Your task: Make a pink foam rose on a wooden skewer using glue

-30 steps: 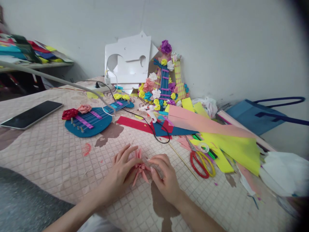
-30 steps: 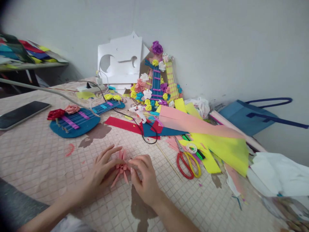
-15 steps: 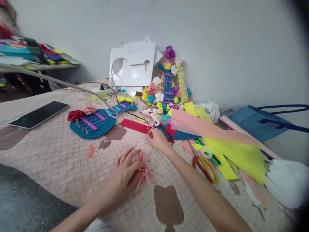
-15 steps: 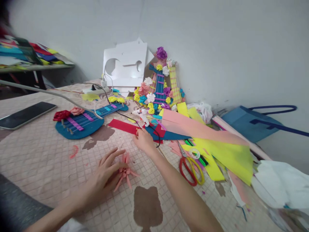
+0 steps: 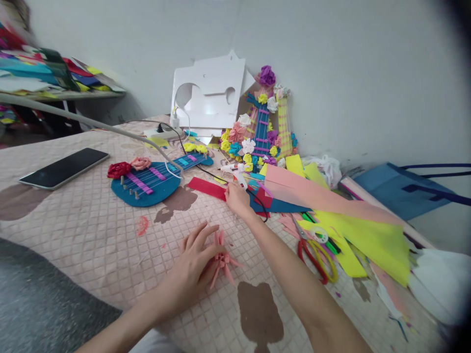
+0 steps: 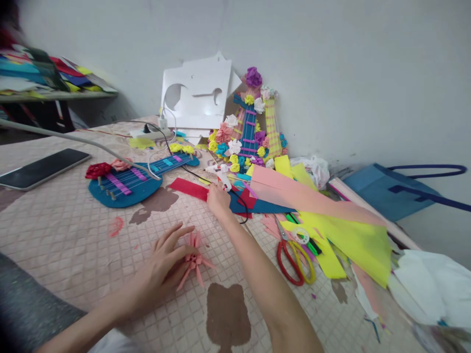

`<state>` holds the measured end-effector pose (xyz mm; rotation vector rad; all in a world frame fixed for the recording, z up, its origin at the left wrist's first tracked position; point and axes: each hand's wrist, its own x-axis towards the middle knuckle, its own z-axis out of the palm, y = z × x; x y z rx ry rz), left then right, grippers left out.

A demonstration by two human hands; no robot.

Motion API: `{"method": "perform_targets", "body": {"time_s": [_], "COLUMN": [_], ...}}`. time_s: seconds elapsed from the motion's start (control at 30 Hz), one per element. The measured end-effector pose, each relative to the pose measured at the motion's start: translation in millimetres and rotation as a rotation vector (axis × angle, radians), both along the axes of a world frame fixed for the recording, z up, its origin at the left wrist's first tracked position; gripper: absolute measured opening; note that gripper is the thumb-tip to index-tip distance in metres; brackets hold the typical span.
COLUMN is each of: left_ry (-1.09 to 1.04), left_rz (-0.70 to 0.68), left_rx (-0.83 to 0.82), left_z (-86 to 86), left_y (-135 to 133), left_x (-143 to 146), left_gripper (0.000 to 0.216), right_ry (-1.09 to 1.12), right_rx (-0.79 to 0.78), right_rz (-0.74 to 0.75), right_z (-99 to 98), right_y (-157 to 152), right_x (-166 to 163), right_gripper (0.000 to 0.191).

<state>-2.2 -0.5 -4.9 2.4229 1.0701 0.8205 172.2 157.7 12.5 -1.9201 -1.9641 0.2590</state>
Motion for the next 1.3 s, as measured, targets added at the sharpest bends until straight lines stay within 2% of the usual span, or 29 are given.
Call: {"method": "perform_targets", "body": {"time_s": [0.1, 0.37, 0.53, 0.63, 0.87, 1.03, 1.3], "left_ry": [-0.011, -0.018, -0.006, 0.000, 0.015, 0.006, 0.005], "left_rz": [-0.007, -0.008, -0.002, -0.006, -0.010, -0.003, 0.002], "left_rx": [-0.004, -0.014, -0.017, -0.013, 0.001, 0.007, 0.008], "left_z": [0.9, 1.5, 2.9, 1.5, -2.7, -1.1, 1.1], "left_y": [0, 1, 0, -1, 2, 2, 1], "left_x": [0, 0, 0, -1, -1, -1, 0], "left_gripper": [0.028, 0.029, 0.029, 0.029, 0.029, 0.030, 0.029], "right_ry": [0.157, 0.646, 0.746, 0.743, 0.956, 0.968, 0.670], "right_rx": [0.024, 0.050, 0.081, 0.088, -0.172, -0.162, 0.066], "right_rz": [0.032, 0.087, 0.129, 0.140, 0.115, 0.110, 0.087], "right_z": [-1.5, 4.9, 13.7, 11.0, -5.7, -8.2, -8.6], "right_y": [0, -21, -59, -85, -125, -131, -129], "right_x": [8, 27, 42, 50, 58, 58, 66], "right_gripper": [0.004, 0.016, 0.021, 0.020, 0.023, 0.022, 0.008]}}
